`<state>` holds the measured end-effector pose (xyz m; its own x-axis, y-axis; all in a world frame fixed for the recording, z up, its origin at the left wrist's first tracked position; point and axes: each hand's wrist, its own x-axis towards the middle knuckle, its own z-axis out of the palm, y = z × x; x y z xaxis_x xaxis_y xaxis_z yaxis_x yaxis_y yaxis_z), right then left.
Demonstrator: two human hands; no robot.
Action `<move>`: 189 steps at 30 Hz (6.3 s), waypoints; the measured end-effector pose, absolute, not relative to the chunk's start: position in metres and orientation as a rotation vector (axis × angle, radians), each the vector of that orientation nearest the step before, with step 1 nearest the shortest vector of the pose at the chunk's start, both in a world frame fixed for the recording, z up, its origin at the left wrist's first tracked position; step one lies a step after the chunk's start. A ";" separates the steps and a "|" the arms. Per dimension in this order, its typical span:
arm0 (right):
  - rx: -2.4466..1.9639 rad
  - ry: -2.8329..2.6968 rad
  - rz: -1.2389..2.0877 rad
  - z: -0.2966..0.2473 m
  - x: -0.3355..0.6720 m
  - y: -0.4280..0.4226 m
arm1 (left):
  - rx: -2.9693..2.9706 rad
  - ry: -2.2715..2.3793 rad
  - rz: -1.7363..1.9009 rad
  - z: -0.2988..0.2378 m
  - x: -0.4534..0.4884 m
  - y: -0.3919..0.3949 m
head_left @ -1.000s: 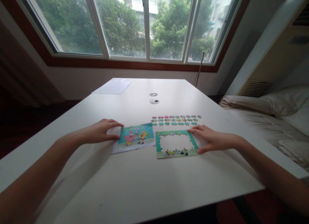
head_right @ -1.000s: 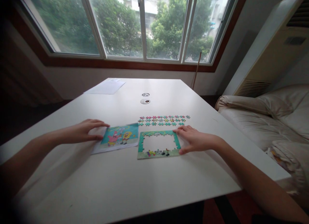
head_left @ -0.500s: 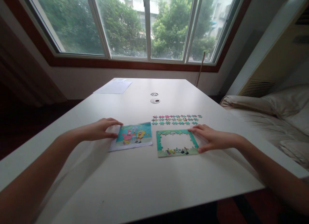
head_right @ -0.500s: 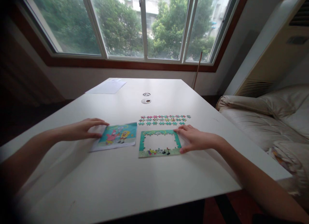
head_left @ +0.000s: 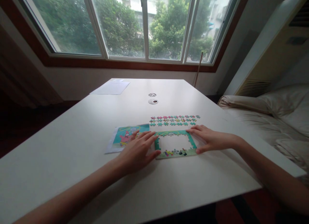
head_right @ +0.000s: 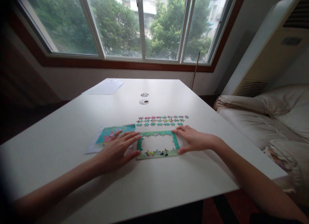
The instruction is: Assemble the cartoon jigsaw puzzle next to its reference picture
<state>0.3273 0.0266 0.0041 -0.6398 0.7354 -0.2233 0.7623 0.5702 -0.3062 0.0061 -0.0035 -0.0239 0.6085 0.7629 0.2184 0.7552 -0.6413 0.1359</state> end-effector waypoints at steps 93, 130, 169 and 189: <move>1.455 2.719 -0.510 0.014 0.357 0.040 | 2.987 0.805 0.244 -0.004 -0.013 -0.008; 1.480 2.902 -0.240 0.006 0.328 0.070 | 3.029 0.748 0.220 -0.009 -0.014 -0.007; 1.417 3.215 -0.604 -0.005 0.256 0.098 | 3.022 0.768 0.203 -0.007 -0.010 -0.009; 1.081 3.306 -0.717 -0.012 0.214 0.069 | 3.073 0.796 0.208 -0.016 -0.010 -0.007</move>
<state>0.2138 0.0691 -0.0123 -0.7395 0.6238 0.2529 0.4629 0.7441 -0.4817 -0.0098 -0.0068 -0.0158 0.8663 0.4807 0.1362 0.4858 -0.8740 -0.0056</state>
